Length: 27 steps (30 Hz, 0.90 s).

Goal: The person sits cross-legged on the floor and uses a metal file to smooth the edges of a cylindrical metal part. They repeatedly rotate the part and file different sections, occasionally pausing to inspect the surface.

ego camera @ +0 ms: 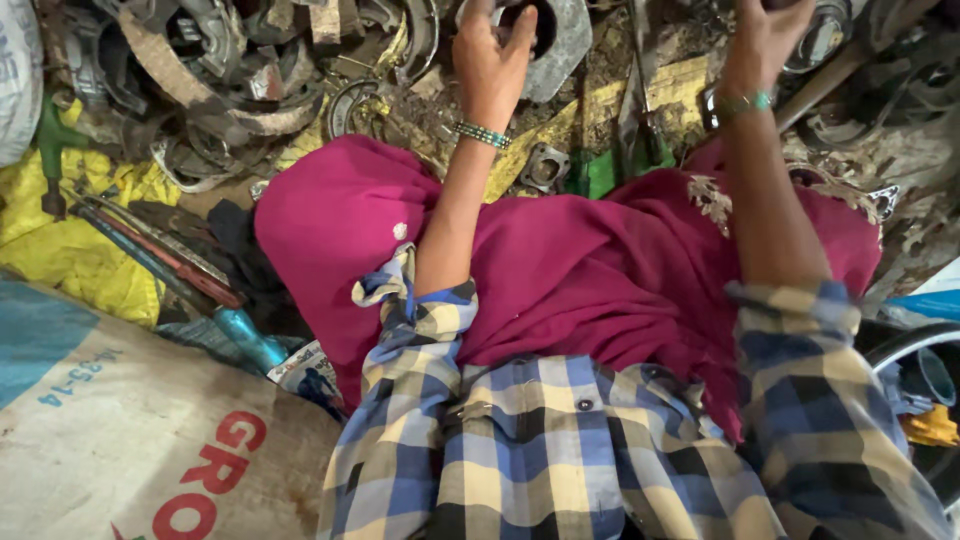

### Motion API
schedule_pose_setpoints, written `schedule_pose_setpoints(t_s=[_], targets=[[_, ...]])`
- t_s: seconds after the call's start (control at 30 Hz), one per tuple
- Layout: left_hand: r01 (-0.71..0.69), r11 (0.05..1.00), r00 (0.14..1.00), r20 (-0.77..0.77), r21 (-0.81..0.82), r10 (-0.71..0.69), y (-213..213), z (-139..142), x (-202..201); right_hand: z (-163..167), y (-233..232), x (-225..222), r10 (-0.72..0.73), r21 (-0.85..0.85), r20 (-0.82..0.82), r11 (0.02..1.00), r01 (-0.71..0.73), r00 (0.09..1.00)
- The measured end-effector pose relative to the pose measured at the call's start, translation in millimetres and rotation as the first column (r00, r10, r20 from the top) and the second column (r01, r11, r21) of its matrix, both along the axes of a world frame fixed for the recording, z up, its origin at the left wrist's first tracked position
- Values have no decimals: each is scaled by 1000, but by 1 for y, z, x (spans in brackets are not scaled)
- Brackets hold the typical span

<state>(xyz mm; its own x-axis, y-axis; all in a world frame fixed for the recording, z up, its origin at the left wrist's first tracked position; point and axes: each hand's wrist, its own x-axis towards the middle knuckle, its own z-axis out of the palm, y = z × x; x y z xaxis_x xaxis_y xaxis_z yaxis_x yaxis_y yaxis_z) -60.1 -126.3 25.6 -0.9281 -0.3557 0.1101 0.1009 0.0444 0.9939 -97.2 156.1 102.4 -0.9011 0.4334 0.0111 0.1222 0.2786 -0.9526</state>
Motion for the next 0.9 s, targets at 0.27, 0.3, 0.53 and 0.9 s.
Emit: schedule_pose_setpoints(t_s=[0.27, 0.3, 0.53, 0.9], targets=[[461, 888, 882, -106, -3, -458, 26, 21, 13, 28, 2, 110, 308, -835, -192, 448, -320, 932], [524, 852, 848, -111, 24, -518, 30, 25, 16, 28, -1, 117, 260, -845, -129, 477, -243, 957], [587, 788, 767, -186, -185, -614, 34, 40, 24, -1, -16, 116, 424, -827, -124, 455, -330, 897], [660, 739, 731, -115, -136, -673, 33, 50, 21, -28, -13, 112, 492, -797, -124, 467, -382, 862]])
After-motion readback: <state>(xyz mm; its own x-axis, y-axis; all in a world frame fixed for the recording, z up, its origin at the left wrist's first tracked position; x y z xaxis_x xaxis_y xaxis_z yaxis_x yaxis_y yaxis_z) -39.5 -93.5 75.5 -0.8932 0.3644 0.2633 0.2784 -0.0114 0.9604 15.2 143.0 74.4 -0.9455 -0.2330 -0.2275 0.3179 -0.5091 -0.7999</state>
